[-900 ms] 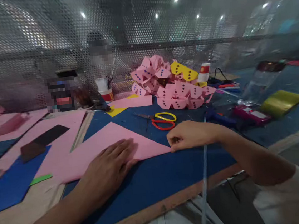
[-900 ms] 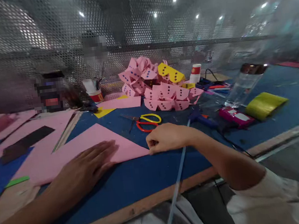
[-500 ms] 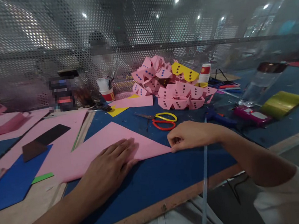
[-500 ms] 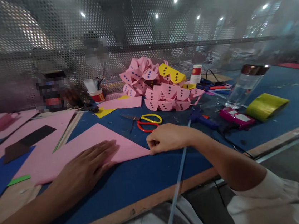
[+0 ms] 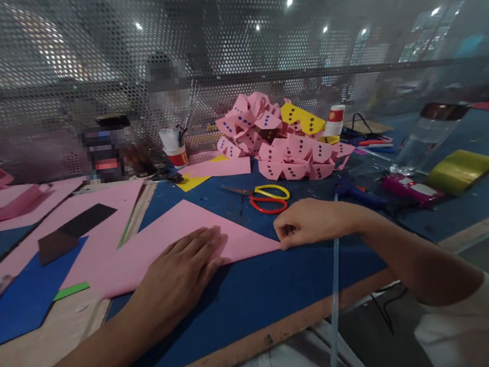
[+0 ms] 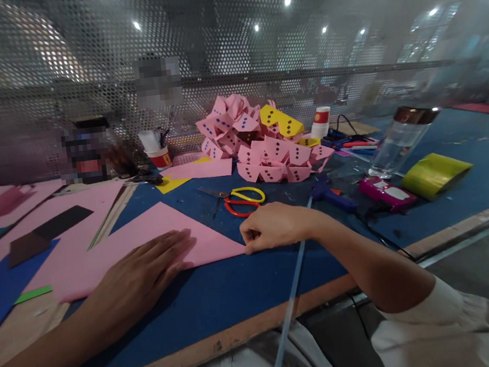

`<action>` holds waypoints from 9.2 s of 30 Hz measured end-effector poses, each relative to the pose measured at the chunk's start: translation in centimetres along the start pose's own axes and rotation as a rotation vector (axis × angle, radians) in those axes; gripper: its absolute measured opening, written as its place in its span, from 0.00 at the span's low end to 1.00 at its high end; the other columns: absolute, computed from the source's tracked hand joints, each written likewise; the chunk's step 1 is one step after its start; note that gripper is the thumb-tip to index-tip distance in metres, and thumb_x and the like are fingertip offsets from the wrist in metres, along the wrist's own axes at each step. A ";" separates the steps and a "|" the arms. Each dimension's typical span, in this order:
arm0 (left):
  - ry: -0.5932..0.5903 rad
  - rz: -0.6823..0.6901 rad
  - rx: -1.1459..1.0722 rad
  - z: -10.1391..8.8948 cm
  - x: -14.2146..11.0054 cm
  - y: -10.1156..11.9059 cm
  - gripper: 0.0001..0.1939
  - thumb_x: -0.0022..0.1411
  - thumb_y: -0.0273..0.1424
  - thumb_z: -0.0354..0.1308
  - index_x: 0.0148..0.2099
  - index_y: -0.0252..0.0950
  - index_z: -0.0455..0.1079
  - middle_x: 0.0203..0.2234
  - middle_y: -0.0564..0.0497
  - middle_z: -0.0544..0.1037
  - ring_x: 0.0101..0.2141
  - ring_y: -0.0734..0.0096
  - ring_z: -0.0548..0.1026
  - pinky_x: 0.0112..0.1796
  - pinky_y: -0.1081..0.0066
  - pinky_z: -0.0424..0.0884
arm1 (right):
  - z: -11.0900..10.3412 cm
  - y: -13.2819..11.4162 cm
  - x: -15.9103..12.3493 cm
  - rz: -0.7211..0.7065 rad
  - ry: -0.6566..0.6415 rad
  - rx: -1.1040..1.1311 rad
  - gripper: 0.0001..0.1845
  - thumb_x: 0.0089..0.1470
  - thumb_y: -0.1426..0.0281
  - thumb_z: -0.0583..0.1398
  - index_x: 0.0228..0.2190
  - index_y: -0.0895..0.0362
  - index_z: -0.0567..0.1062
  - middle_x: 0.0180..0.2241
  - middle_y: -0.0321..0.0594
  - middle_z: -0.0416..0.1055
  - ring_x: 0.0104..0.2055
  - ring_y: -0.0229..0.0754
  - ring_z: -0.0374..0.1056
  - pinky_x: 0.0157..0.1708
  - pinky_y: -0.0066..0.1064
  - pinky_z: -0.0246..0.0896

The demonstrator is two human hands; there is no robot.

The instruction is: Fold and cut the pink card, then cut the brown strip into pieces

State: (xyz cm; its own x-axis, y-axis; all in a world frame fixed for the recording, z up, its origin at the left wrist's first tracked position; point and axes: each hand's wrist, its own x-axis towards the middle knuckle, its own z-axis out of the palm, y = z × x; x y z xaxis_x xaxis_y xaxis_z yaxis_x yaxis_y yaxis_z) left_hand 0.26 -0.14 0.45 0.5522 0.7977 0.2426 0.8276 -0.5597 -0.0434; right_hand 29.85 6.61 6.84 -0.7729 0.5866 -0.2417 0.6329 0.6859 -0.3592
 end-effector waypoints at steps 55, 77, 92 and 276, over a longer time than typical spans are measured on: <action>0.034 0.008 -0.001 0.6 0.1 -0.1 0.24 0.69 0.43 0.46 0.62 0.39 0.63 0.60 0.48 0.67 0.59 0.59 0.65 0.58 0.57 0.62 | 3.8 -3.3 2.3 -0.500 0.436 -0.181 0.14 0.64 0.70 0.52 0.49 0.59 0.71 0.46 0.48 0.69 0.48 0.44 0.62 0.49 0.38 0.57; 0.019 -0.059 -0.084 0.6 0.0 0.0 0.23 0.69 0.40 0.45 0.62 0.42 0.62 0.58 0.46 0.68 0.57 0.57 0.66 0.56 0.56 0.62 | 5.3 -3.5 3.4 -0.505 0.390 -0.375 0.18 0.64 0.67 0.51 0.53 0.56 0.69 0.45 0.48 0.68 0.46 0.45 0.61 0.44 0.38 0.56; -0.036 -0.067 -0.067 0.2 0.2 0.4 0.23 0.68 0.38 0.46 0.63 0.42 0.61 0.58 0.46 0.67 0.57 0.56 0.65 0.55 0.55 0.62 | 5.4 -3.4 3.6 -0.519 0.395 -0.317 0.18 0.65 0.66 0.51 0.53 0.58 0.69 0.48 0.47 0.69 0.52 0.45 0.61 0.49 0.40 0.56; 0.048 -0.388 -0.261 -1.4 -2.4 0.4 0.06 0.60 0.36 0.55 0.38 0.41 0.69 0.43 0.48 0.74 0.45 0.57 0.70 0.49 0.58 0.64 | 5.2 -2.6 4.0 -0.500 0.397 -0.181 0.12 0.62 0.70 0.54 0.43 0.55 0.75 0.42 0.44 0.67 0.44 0.41 0.63 0.43 0.32 0.59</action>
State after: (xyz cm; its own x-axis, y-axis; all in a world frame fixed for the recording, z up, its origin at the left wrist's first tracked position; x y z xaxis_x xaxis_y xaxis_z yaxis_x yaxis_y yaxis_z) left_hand -0.87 -2.63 1.20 0.1963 0.9514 0.2374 0.9155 -0.2645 0.3031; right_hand 24.93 4.92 2.12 -0.9222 0.2689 0.2781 0.2262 0.9580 -0.1764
